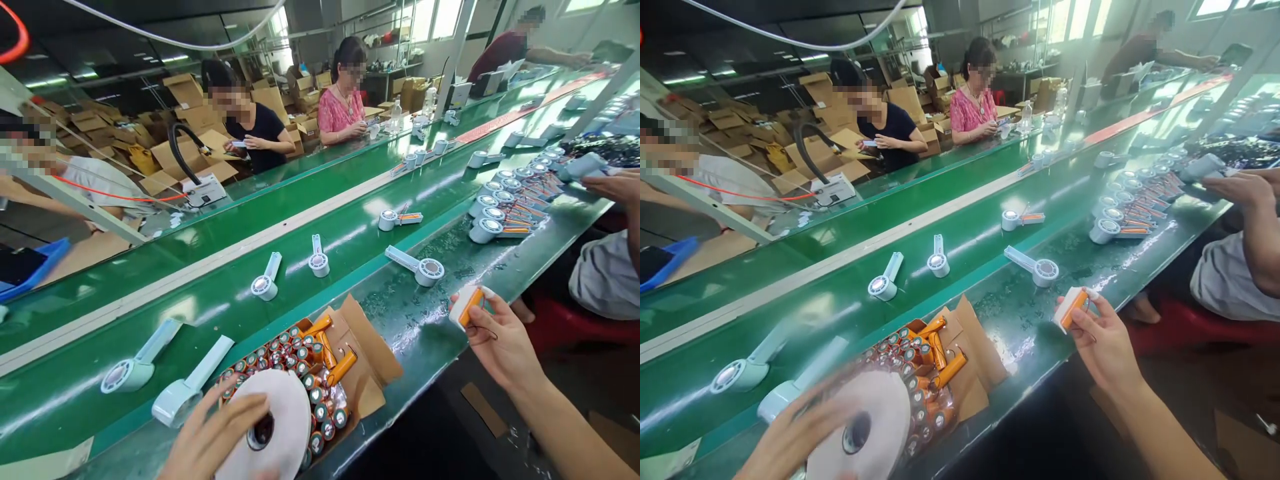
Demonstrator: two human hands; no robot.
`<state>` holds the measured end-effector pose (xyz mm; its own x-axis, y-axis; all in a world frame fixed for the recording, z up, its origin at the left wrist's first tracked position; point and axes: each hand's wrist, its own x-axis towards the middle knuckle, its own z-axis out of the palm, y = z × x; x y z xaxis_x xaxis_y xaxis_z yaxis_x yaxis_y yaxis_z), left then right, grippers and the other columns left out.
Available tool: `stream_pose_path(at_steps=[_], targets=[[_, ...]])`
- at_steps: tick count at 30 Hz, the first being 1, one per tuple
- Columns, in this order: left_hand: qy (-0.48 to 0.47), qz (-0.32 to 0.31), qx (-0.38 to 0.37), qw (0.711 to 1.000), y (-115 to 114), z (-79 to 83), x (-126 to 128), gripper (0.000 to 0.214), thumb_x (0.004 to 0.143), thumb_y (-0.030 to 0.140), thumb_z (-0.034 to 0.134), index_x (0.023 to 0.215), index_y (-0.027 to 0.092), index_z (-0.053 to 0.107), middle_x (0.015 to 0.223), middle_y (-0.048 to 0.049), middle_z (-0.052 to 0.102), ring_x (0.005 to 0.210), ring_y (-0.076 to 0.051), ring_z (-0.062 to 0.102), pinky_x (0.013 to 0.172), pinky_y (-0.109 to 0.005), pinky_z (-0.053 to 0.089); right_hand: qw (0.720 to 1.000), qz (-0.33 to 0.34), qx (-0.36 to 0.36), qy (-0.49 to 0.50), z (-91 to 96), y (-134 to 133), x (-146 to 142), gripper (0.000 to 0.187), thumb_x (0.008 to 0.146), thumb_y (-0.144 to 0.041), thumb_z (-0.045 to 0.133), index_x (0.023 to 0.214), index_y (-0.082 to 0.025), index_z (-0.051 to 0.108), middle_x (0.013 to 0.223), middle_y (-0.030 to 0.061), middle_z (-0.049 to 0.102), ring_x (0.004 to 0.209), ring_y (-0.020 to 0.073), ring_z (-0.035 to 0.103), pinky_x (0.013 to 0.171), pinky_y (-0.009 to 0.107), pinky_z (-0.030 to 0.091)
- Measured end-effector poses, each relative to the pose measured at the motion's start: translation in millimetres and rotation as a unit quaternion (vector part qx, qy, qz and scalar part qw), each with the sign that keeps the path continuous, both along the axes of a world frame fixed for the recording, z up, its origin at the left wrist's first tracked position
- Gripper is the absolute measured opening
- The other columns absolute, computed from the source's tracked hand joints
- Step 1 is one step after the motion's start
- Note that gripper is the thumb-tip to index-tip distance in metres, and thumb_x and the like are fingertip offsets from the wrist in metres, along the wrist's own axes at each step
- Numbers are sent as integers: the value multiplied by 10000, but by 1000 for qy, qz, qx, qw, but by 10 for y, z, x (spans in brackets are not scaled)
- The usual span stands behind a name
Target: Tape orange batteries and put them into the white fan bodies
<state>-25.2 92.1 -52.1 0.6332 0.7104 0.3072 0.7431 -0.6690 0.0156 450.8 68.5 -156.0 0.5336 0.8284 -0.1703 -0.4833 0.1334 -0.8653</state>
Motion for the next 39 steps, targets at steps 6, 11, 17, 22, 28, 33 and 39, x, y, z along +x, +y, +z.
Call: stream_pose_path(at_steps=[6,11,17,22,28,33,39], targets=[[174,189,-137,957,1614,261,1819,638,1020,632,334,1426,194,558,1308,-172,689,1211,-332,651,1003,-475,501,995,78,22,-60,229,126,-146,517,713,-305,922,1167,-337,677,1024,72,801,945,302,783,698,379,658],[248,214,-222,918,2492,96,2608,527,1002,573,502,1215,124,680,1232,-177,696,1154,-296,667,962,-469,536,994,55,21,-90,284,45,-71,559,641,-305,951,1145,-351,714,1001,86,811,951,348,785,725,447,671],[315,142,-263,901,2610,-126,2348,338,941,342,693,1227,166,652,1345,-107,619,1222,-261,606,1006,-489,547,980,47,-37,-188,226,-121,680,543,539,-297,980,1045,-354,789,978,162,805,879,409,783,674,482,673],[315,94,-271,905,2492,-250,2145,311,944,305,689,1216,159,656,1332,-109,624,1229,-267,603,1012,-499,546,953,135,66,-262,537,548,422,501,601,-272,959,1060,-316,763,995,91,816,868,329,794,773,477,675],[264,42,-306,914,2618,-197,2032,281,962,381,667,1150,173,681,1174,-73,692,1091,-215,664,978,-452,558,867,291,134,-382,479,1843,-600,382,849,-352,753,1205,-235,680,997,37,806,879,210,761,869,369,614],[178,66,-294,937,2587,-264,1974,333,984,415,630,1219,179,652,1253,-92,662,1116,-221,651,978,-455,558,647,351,98,-670,191,2249,-862,356,970,-289,599,1322,-251,640,984,17,801,880,191,747,812,274,545],[89,106,-281,950,2587,-458,1984,358,990,413,621,1254,172,631,1251,-95,655,1098,-221,655,954,-452,571,509,360,32,-781,196,2255,-832,404,1002,-319,582,1402,-265,606,1143,91,785,1018,272,749,845,305,511]])
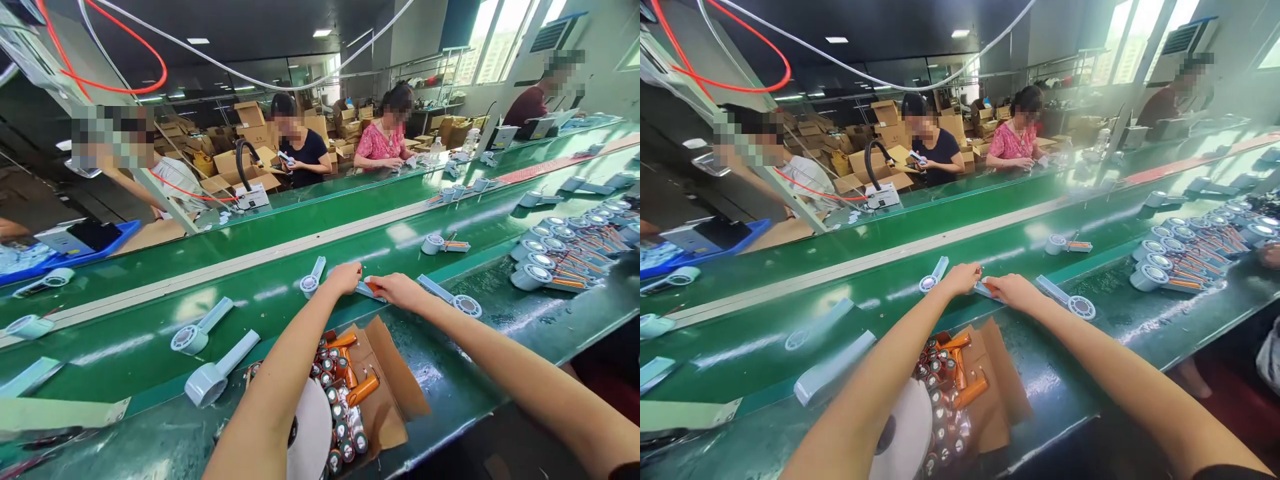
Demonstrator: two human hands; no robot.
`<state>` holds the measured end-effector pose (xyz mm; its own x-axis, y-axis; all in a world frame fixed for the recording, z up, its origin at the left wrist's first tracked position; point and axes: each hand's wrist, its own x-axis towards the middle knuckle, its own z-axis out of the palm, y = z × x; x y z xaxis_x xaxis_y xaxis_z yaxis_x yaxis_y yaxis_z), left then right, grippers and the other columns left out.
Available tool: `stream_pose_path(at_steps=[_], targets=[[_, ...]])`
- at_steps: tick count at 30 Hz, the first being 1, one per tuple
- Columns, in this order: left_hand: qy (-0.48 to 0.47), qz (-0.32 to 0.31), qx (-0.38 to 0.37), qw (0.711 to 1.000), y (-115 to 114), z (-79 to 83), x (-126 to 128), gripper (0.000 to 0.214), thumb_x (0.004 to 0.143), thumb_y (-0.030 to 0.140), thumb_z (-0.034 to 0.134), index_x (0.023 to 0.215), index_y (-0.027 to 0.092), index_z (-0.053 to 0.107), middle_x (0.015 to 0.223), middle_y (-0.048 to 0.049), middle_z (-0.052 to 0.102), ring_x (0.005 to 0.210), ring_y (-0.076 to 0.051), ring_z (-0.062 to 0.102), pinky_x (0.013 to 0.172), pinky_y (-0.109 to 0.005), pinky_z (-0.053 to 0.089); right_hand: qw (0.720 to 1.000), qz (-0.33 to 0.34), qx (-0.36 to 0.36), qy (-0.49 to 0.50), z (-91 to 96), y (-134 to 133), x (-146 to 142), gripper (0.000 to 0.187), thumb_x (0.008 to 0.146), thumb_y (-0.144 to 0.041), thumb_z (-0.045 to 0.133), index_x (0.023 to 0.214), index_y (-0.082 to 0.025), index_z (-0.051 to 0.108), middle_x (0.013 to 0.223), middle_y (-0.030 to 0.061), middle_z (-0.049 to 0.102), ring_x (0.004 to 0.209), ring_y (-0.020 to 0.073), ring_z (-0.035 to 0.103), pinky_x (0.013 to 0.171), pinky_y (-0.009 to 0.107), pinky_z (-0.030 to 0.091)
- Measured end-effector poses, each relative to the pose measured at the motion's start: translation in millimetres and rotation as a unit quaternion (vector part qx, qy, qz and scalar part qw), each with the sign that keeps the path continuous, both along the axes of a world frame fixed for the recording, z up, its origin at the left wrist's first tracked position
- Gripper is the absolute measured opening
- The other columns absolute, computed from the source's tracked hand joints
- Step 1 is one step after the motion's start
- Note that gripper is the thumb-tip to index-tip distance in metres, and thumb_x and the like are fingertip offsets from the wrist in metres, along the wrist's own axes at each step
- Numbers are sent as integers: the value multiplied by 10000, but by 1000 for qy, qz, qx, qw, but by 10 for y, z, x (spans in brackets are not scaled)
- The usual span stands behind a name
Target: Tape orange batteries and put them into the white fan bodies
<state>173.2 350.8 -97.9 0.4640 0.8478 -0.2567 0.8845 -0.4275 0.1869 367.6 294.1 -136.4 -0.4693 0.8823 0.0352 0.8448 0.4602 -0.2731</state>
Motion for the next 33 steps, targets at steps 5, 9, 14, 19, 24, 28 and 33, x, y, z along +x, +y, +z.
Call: stream_pose_path(at_steps=[5,9,14,19,24,28,33], targets=[[-52,27,-2,998,-62,47,126,320,995,414,612,1190,163,653,1179,-83,680,1033,-200,669,923,-430,578,996,0,-27,-90,93,-11,-100,441,999,-457,564,1406,-292,612,1078,124,791,992,323,755,826,362,530],[-111,38,27,993,-388,360,-126,352,1003,339,588,1309,166,595,1276,-109,681,1138,-210,660,1007,-391,532,989,6,-39,-144,123,42,-219,395,977,-395,551,1322,-257,687,1067,161,785,975,347,755,806,405,546],[-193,34,124,973,-1716,726,-1351,302,1018,392,543,1263,232,617,1366,-51,666,1263,-196,610,1117,-343,461,986,15,-46,-158,164,207,-216,293,941,-338,573,1100,-221,789,1073,142,786,1009,304,738,837,361,530],[-106,-91,241,960,-3149,455,-2189,624,891,591,682,1411,268,562,1422,-44,650,1315,-269,580,1028,-369,546,991,-34,-17,-129,227,375,-185,257,914,-326,629,1073,-208,794,1005,110,794,960,282,726,812,327,512],[-32,-78,288,954,-3604,62,-2109,591,938,325,649,1494,192,497,1493,-65,590,1374,-315,490,1095,-454,484,990,-86,89,-62,437,-7,-301,381,1015,-317,495,1285,-118,677,1273,180,710,1129,279,646,923,355,475],[-54,-54,256,964,-3569,75,-2098,564,938,269,628,1483,196,505,1436,-86,616,1317,-297,516,1102,-441,473,992,120,-23,8,648,-885,-470,330,1032,-401,507,954,-197,755,867,59,771,749,184,672,701,282,460],[-106,-66,235,964,-3429,222,-2026,535,930,227,594,1456,213,500,1408,-102,630,1353,-301,505,1116,-446,474,964,203,-55,-163,428,-1660,-743,178,953,-308,659,966,-160,757,900,133,786,835,262,750,673,296,482]])
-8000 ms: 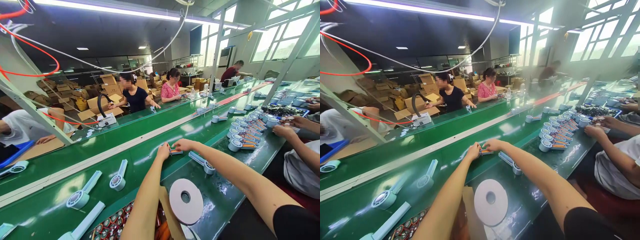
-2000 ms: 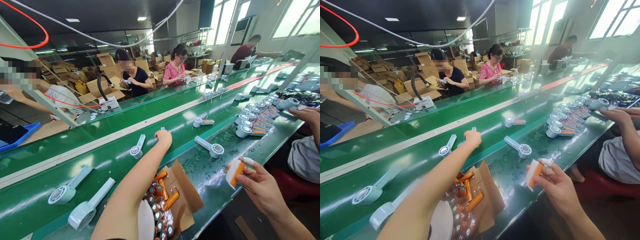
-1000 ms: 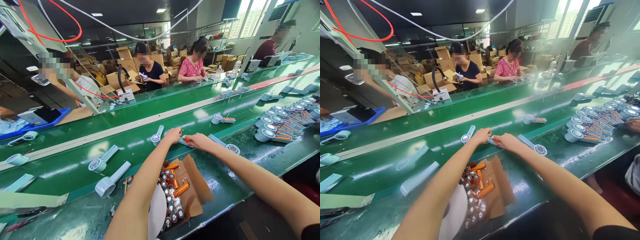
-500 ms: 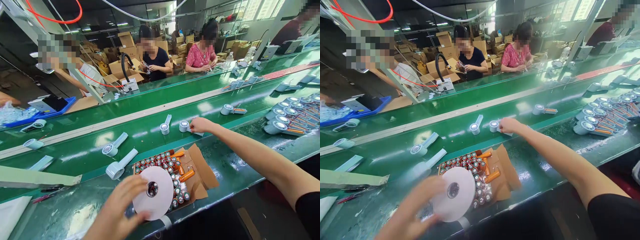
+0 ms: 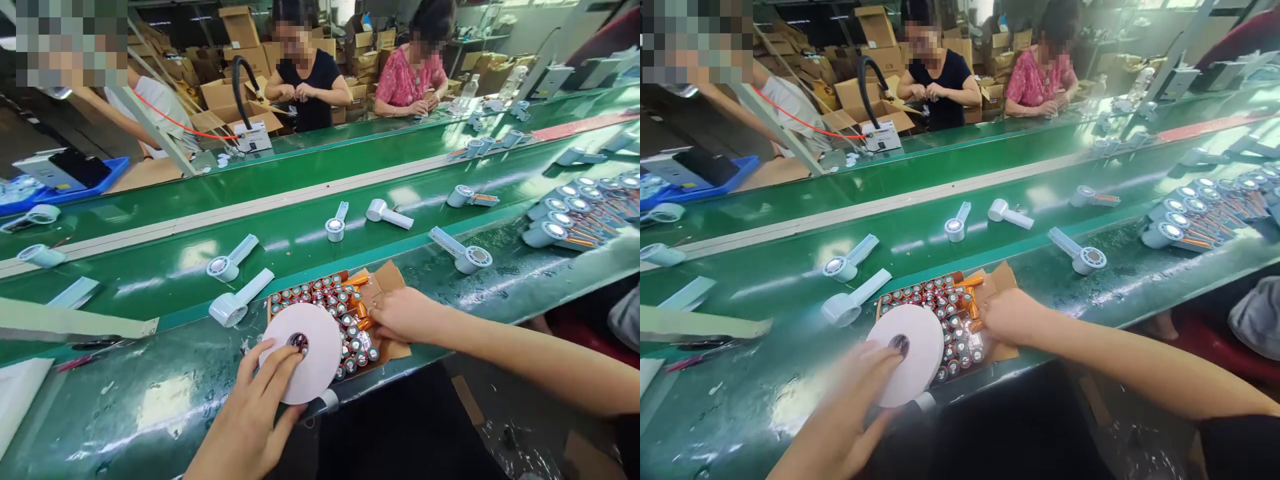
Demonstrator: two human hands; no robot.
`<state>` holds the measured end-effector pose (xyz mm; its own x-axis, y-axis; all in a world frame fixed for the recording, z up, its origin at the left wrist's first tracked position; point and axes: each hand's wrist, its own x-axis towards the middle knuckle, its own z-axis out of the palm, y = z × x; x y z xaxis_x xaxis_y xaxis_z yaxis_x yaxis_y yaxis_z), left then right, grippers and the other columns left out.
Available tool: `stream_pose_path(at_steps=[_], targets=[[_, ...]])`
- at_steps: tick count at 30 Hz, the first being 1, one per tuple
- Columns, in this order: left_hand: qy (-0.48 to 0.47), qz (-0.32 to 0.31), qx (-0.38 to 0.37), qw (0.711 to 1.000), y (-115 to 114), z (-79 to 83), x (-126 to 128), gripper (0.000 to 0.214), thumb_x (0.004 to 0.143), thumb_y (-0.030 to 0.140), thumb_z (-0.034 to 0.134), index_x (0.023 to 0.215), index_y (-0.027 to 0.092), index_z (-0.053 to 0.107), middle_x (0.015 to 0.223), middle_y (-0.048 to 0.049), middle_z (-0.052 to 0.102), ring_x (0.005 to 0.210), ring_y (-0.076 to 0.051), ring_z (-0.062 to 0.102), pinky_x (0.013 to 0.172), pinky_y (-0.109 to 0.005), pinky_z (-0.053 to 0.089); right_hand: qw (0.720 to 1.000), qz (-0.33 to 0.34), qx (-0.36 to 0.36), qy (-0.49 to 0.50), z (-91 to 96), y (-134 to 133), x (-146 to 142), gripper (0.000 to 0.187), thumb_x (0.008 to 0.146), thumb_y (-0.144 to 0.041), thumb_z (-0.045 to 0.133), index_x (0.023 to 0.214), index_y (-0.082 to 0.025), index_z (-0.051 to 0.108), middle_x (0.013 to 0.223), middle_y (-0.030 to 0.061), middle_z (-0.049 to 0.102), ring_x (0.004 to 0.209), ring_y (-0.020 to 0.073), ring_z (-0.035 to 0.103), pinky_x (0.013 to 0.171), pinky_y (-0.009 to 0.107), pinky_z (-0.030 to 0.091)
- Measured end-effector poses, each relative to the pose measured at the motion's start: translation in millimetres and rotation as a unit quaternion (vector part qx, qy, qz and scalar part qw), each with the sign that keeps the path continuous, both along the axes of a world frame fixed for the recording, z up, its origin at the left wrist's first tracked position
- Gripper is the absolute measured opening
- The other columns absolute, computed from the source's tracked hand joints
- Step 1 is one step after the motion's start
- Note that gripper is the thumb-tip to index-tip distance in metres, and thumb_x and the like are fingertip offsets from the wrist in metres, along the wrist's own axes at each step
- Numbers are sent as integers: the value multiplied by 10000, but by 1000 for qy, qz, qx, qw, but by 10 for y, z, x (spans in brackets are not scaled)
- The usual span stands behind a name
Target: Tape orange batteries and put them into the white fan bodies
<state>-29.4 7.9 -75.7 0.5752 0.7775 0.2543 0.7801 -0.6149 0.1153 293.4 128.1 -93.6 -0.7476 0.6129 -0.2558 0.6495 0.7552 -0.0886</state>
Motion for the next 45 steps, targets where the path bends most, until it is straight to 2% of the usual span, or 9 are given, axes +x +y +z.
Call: stream_pose_path(at_steps=[7,13,16,23,29,32,40,42,45], targets=[[-57,-1,70,996,133,16,200,546,931,340,642,1440,194,510,1374,-152,641,1367,-351,476,1061,-488,495,981,-117,-16,154,-135,78,306,238,937,-407,669,892,-180,726,777,88,761,719,247,728,642,301,493],[-37,-24,84,995,138,-102,374,488,928,169,599,1412,224,567,1322,-84,694,1328,-327,522,1097,-477,454,664,-259,-197,673,-56,-269,593,247,939,-412,691,1071,-233,583,870,37,770,727,205,748,696,324,590],[-22,-50,73,996,177,-81,532,400,943,179,587,1337,224,636,1288,-38,718,1271,-313,544,1066,-439,469,590,-252,-250,725,-87,-457,515,276,941,-349,722,1150,-255,569,1078,74,784,914,231,779,851,397,626],[-19,-73,69,995,265,23,777,337,946,132,590,1255,213,699,1247,-1,740,1261,-300,545,1086,-434,459,658,-317,-187,657,-160,-680,542,432,996,-322,652,1423,-292,589,1346,75,709,1242,271,679,1087,460,542],[-3,-98,89,991,308,-10,808,415,942,88,566,1294,266,693,1256,24,742,1183,-243,598,1141,-426,436,777,-300,-180,523,-21,-731,509,290,1019,-341,583,1279,-263,685,986,42,761,900,233,706,818,348,587],[-3,-107,90,990,320,47,783,517,940,50,542,1378,306,643,1276,38,735,1126,-208,621,1230,-450,370,775,-296,-222,512,17,-699,538,225,987,-328,635,1183,-255,717,898,22,739,823,209,679,786,333,582],[-11,-1,202,979,244,64,1124,582,846,191,794,1394,292,625,1051,-14,773,975,-236,580,1249,-590,257,335,-367,-232,837,-4,-734,73,355,904,-364,773,1243,-309,683,1223,50,756,1170,248,712,999,418,610],[-48,50,214,974,160,-81,1269,677,800,285,849,1426,236,596,985,-65,753,957,-270,588,1172,-616,336,283,-382,-197,858,-7,-769,-108,376,878,-361,802,1227,-327,667,1275,46,737,1209,254,695,996,436,619],[-72,73,175,979,20,-261,1411,664,781,343,861,1392,235,623,1017,-100,734,957,-293,606,1042,-579,443,313,-380,-220,842,-3,-723,-93,423,827,-340,847,1210,-297,671,1238,77,750,1147,292,721,933,476,649]])
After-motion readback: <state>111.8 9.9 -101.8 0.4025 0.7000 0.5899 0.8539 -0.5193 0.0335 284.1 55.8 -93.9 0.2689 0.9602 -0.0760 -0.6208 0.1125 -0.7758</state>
